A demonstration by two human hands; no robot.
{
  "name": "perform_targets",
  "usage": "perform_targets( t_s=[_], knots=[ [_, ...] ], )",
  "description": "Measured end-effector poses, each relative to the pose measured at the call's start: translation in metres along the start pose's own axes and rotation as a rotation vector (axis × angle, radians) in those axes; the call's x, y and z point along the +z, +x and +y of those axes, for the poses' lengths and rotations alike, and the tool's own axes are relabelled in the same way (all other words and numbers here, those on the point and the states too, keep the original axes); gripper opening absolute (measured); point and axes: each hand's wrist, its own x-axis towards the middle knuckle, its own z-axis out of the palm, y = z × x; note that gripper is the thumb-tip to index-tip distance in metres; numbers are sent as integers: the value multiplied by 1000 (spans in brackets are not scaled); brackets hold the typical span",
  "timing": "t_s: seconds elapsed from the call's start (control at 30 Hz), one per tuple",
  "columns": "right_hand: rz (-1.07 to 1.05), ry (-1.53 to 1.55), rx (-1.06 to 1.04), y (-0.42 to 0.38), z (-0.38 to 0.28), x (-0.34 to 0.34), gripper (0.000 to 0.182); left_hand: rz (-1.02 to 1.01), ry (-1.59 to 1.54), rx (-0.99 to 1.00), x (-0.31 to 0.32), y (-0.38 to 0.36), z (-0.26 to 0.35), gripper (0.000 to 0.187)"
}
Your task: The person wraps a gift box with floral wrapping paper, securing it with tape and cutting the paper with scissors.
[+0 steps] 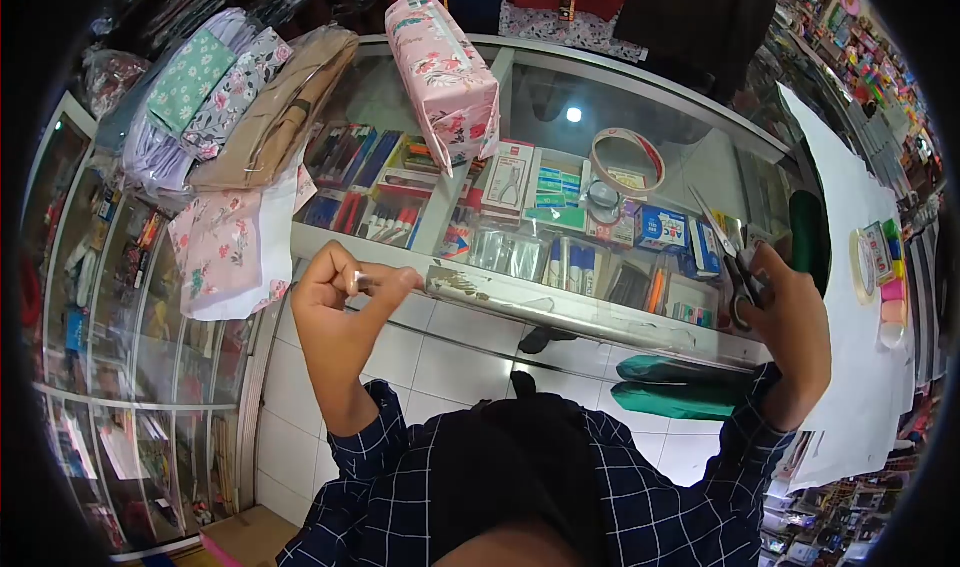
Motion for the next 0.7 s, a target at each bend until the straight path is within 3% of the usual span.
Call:
perform_targets(
  t_s=[0.2, 0.23, 0.37, 0.47, 0.6, 0.7],
  knots=[
    [64, -32, -301, 11, -36, 12, 30, 78, 109, 117, 13, 0, -1, 42],
    [163, 19, -545, 11, -54, 22, 27, 93, 103, 126, 16, 0, -2, 42],
    [241, 254, -914, 9, -112, 69, 26, 108, 142, 176, 18, -2, -7, 42],
    [164, 207, -874, 4, -126, 83, 37, 249, 103, 195, 10, -3, -11, 41],
    [140, 178, -889, 9, -126, 83, 37, 341, -12, 228, -16, -5, 12, 40],
    [139, 262, -886, 13, -131, 82, 35, 219, -275, 254, -16, -11, 22, 34]
  ],
)
